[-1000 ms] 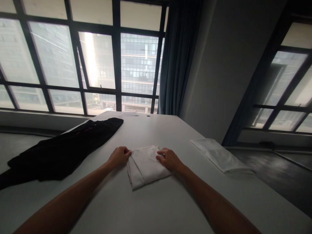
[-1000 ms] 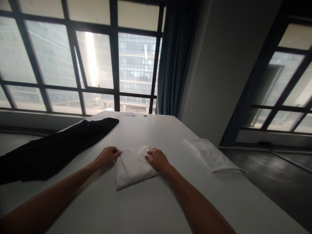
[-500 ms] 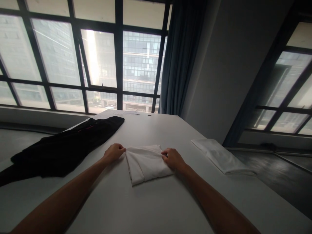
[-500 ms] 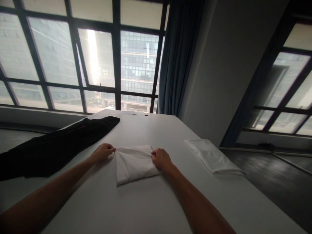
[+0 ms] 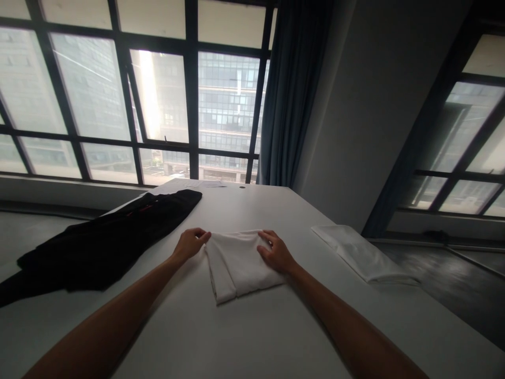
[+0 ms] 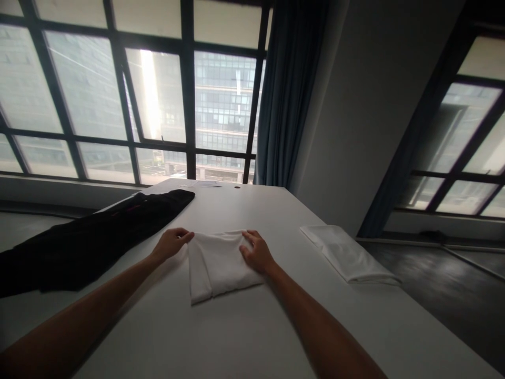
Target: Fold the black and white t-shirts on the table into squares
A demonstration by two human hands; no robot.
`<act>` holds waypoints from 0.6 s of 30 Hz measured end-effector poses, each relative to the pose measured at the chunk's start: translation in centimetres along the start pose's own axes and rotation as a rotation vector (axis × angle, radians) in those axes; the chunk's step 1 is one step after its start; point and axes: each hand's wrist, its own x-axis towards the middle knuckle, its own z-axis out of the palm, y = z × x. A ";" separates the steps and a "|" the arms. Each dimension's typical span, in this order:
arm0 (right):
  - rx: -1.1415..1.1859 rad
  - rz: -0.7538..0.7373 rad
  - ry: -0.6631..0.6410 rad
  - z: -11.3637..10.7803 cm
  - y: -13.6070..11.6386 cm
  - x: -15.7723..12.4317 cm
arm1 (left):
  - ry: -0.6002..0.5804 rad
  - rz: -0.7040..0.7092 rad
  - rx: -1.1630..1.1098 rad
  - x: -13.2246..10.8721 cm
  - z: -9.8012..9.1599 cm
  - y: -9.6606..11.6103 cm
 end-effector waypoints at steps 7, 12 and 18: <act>-0.365 0.086 -0.099 0.2 -1.3 -0.7 | 0.023 0.097 0.198 -1.4 0.2 1.9; -0.366 -0.145 -0.242 0.9 -3.0 -1.6 | -0.214 0.510 0.292 -4.8 2.6 4.9; -0.289 -0.119 -0.536 1.4 -2.7 -2.2 | -0.568 0.479 0.412 -5.7 3.4 3.7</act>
